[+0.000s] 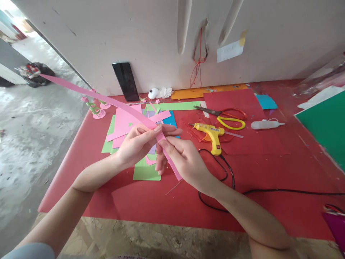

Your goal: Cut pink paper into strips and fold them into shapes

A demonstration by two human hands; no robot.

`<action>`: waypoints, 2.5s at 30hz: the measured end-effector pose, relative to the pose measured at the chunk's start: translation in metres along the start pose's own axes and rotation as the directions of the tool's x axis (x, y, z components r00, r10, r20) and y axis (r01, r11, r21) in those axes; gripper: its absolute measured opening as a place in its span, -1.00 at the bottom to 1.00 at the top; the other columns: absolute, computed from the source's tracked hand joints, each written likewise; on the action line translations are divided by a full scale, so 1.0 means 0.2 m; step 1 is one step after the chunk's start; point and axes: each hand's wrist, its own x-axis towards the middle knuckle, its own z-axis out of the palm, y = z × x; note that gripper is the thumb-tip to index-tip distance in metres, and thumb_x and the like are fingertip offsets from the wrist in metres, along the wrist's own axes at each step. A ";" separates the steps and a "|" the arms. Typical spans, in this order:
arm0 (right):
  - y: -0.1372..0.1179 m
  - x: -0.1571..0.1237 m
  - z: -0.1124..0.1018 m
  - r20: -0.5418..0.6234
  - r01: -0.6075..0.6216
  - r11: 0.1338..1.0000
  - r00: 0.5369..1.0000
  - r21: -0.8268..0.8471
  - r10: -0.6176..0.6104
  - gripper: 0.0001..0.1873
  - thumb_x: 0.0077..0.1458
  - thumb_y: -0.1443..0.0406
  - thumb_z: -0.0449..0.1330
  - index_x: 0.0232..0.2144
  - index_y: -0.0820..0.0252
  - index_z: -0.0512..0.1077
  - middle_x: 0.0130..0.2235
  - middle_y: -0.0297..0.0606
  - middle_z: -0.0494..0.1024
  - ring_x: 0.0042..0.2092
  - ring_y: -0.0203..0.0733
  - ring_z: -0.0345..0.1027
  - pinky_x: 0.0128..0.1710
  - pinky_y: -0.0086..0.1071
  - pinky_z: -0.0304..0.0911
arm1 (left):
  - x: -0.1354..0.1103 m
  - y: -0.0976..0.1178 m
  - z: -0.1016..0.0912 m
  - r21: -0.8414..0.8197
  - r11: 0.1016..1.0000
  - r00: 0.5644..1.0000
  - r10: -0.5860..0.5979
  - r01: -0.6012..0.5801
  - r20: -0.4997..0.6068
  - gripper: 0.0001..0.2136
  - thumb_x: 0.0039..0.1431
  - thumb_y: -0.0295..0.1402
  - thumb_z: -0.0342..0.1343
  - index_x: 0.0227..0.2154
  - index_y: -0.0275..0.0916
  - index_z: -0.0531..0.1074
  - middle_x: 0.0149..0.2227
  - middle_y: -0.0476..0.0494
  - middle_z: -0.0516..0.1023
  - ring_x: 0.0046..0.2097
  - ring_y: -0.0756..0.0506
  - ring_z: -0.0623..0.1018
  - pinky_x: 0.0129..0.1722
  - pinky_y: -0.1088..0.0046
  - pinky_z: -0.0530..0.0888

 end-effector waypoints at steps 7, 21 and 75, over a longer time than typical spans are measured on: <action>-0.01 -0.01 -0.01 -0.014 -0.010 1.000 1.000 0.005 0.010 -0.65 0.22 0.07 0.10 -0.52 0.11 0.35 -0.62 -0.40 0.51 -0.61 -0.31 0.41 -0.56 -0.44 0.39 | 0.01 0.01 -0.01 -0.066 0.998 1.000 0.024 -0.024 -0.001 -0.67 0.18 -0.12 0.14 -0.58 -0.21 0.54 -0.56 -0.07 0.57 -0.08 -0.13 0.62 0.03 0.33 0.49; 0.01 0.02 -0.03 -0.034 -0.027 0.999 0.999 -0.017 0.026 -0.65 0.15 0.03 0.17 -0.45 0.16 0.52 -0.50 -0.31 0.62 -0.49 -0.25 0.53 -0.47 -0.44 0.50 | 0.00 -0.03 0.02 -0.131 0.985 0.988 -0.094 0.110 0.122 -0.70 0.21 -0.15 0.12 -0.17 -0.26 0.56 -0.76 0.12 0.30 -0.66 0.07 0.41 -0.52 0.53 0.43; 0.01 -0.05 0.04 -0.094 0.119 0.946 0.984 -0.301 -0.154 -0.67 0.27 0.25 0.04 -0.54 0.10 0.40 -0.52 -0.31 0.62 -0.49 -0.22 0.55 -0.50 -0.42 0.48 | -0.05 -0.07 0.04 -0.101 0.994 0.998 0.052 -0.048 0.038 -0.60 0.21 -0.05 0.06 -0.12 -0.25 0.55 -0.30 -0.19 0.65 -0.68 0.12 0.37 -0.70 0.54 0.30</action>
